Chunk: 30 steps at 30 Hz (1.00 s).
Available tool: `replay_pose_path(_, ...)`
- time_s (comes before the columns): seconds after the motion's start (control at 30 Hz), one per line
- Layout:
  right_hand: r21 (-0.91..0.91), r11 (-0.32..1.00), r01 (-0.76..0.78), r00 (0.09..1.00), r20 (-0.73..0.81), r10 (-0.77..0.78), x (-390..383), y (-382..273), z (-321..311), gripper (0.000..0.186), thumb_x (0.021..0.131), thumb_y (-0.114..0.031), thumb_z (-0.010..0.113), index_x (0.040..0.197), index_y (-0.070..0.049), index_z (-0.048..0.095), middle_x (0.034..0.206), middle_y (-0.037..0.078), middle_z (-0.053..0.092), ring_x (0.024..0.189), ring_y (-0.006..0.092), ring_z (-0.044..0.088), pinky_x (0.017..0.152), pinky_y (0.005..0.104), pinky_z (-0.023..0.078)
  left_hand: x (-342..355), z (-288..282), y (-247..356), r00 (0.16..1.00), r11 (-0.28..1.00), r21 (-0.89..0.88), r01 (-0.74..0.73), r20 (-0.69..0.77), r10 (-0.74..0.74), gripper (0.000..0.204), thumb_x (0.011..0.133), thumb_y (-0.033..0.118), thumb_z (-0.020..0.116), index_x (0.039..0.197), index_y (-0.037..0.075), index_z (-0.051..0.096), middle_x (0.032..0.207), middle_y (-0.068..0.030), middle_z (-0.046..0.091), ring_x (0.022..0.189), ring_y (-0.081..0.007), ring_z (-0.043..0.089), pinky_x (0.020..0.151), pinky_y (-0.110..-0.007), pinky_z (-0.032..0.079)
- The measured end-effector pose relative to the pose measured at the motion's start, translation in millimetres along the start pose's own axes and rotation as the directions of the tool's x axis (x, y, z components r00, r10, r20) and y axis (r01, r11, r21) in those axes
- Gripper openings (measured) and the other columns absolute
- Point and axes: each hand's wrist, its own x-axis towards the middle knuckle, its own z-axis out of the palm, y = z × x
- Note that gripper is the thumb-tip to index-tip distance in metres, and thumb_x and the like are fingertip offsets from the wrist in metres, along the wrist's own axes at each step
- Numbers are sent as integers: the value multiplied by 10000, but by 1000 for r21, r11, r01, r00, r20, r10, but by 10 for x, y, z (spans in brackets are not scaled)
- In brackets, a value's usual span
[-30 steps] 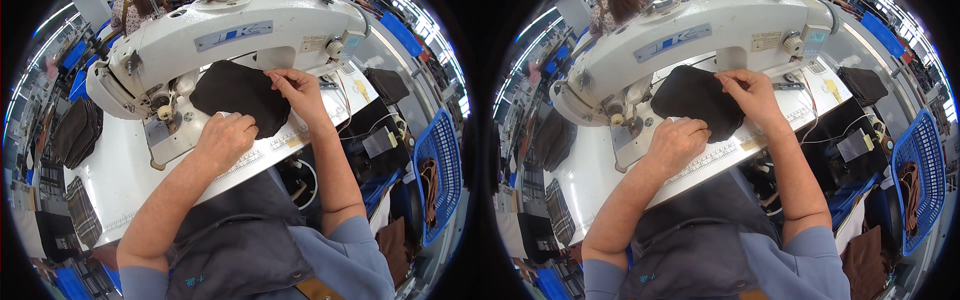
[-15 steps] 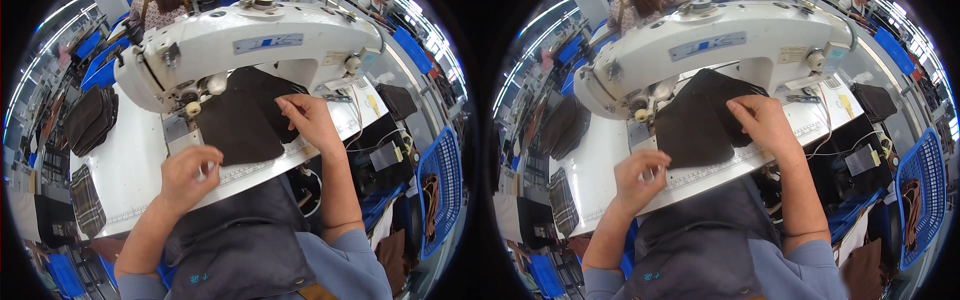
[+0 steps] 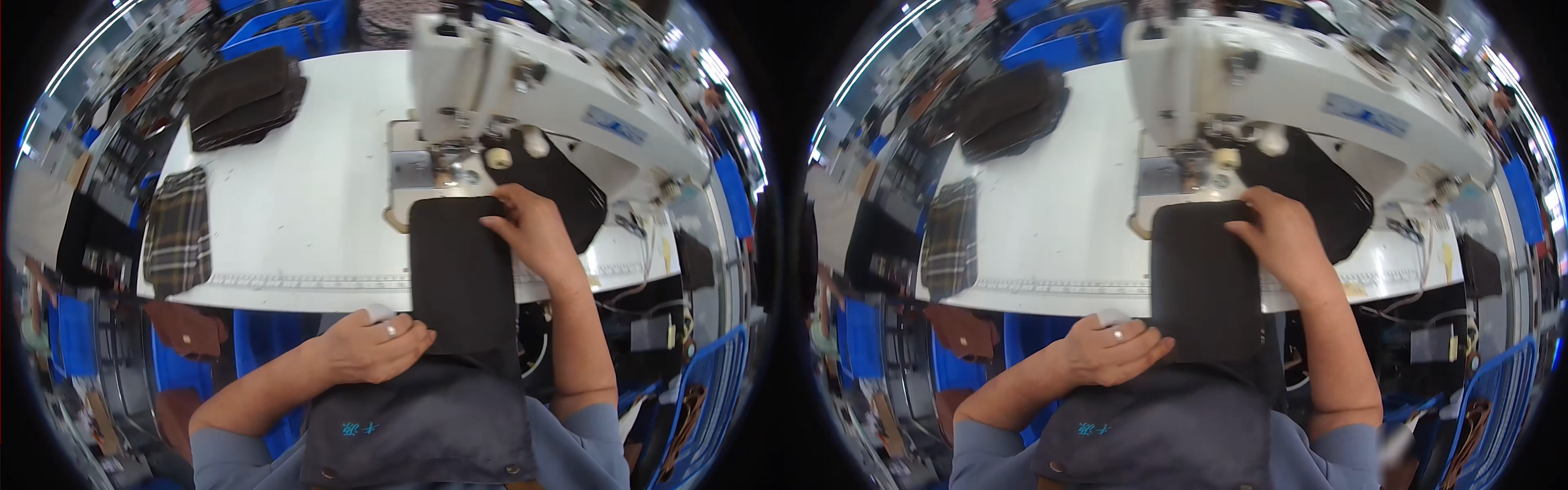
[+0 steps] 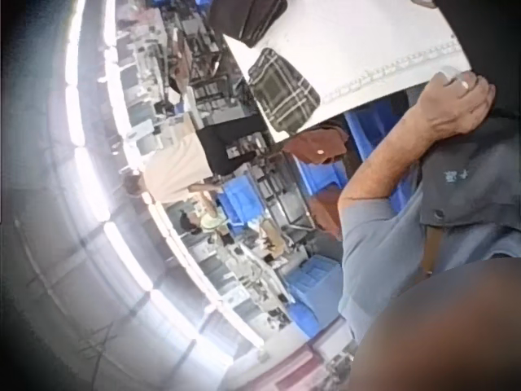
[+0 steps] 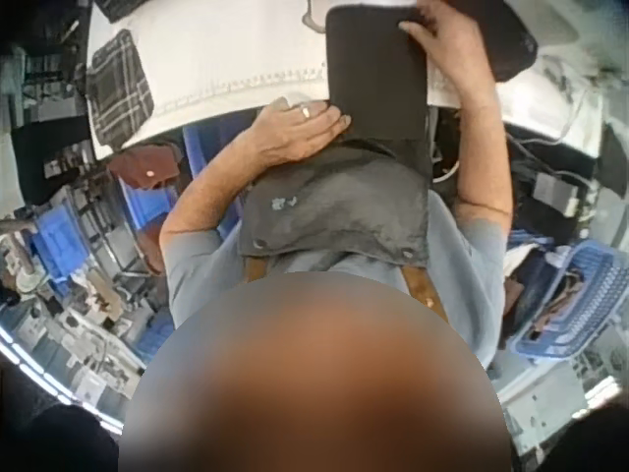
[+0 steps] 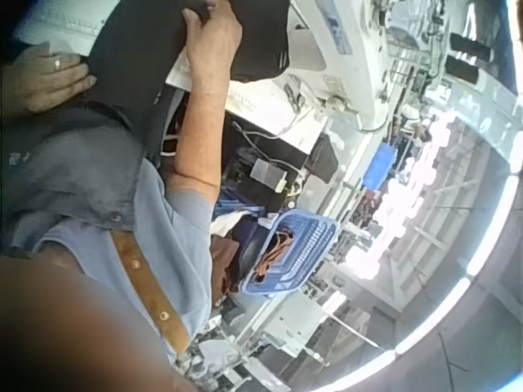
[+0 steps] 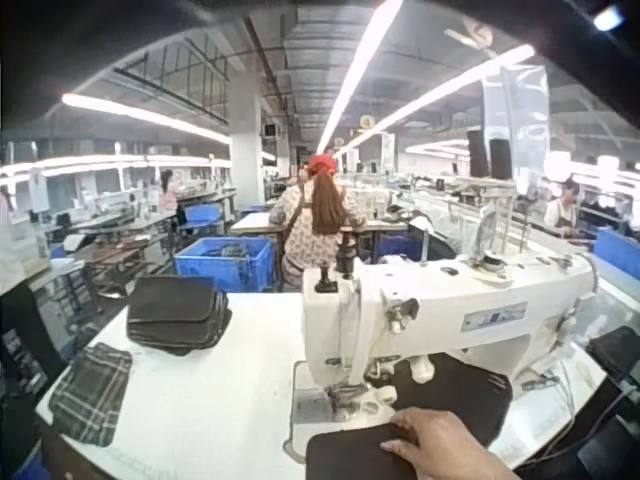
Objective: Operating an industrial sewing machine to stitch together fabric and leather components for bags.
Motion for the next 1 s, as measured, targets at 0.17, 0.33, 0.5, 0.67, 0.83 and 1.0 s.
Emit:
replay_pose_path(0.17, 272, 939, -212, 976, 100, 192, 29, 264, 15, 178, 988, -142, 724, 909, 12, 685, 722, -30, 581, 616, 32, 497, 550, 244, 406, -118, -7, -41, 990, 994, -52, -97, -106, 91, 210, 781, 96, 751, 986, 50, 761, 978, -12, 685, 870, -128, 658, 719, -253, 526)
replay_pose_path(0.33, 475, 838, -270, 963, 134, 234, 66, 305, 81, 217, 1057, -197, 669, 918, -30, 681, 695, -61, 565, 532, 24, 481, 502, 205, 361, -307, -350, -141, 991, 999, 30, 28, -133, -24, 142, 911, 232, 789, 964, 108, 745, 1019, 1, 716, 841, -118, 680, 724, -256, 545)
replay_pose_path(0.5, 517, 811, -275, 962, 144, 234, 53, 356, 73, 204, 1058, -223, 671, 950, -50, 687, 694, -71, 585, 493, 13, 460, 474, 190, 318, -985, -1001, -748, 693, 653, 245, 717, -147, -706, 206, 777, 183, 877, 926, 84, 775, 966, -67, 757, 921, -272, 729, 769, -393, 549)
replay_pose_path(0.67, 486, 800, -352, 935, 221, 277, 51, 249, 30, 93, 1019, -154, 709, 1012, -62, 696, 722, -80, 618, 536, -5, 518, 480, 166, 309, -1558, -1530, -867, 230, 175, 304, 936, -153, -961, 300, 763, 246, 877, 949, 33, 777, 1030, -99, 734, 996, -304, 712, 883, -402, 568)
replay_pose_path(0.83, 516, 789, -333, 940, 250, 234, 28, 189, -8, 91, 971, -123, 750, 1011, -61, 698, 756, -78, 627, 614, -9, 538, 532, 173, 333, -1706, -1553, -945, 264, 223, 341, 913, -79, -961, 206, 799, 179, 838, 934, 29, 793, 989, -114, 758, 956, -305, 727, 852, -383, 572)
replay_pose_path(1.0, 588, 749, -305, 949, 257, 185, 0, 319, 1, 94, 968, -124, 758, 961, -64, 685, 751, -75, 612, 637, -7, 529, 567, 178, 355, -1631, -1774, -1070, 149, 115, 169, 979, -202, -968, 154, 881, 153, 799, 977, 33, 810, 883, -122, 782, 808, -243, 752, 757, -341, 574)
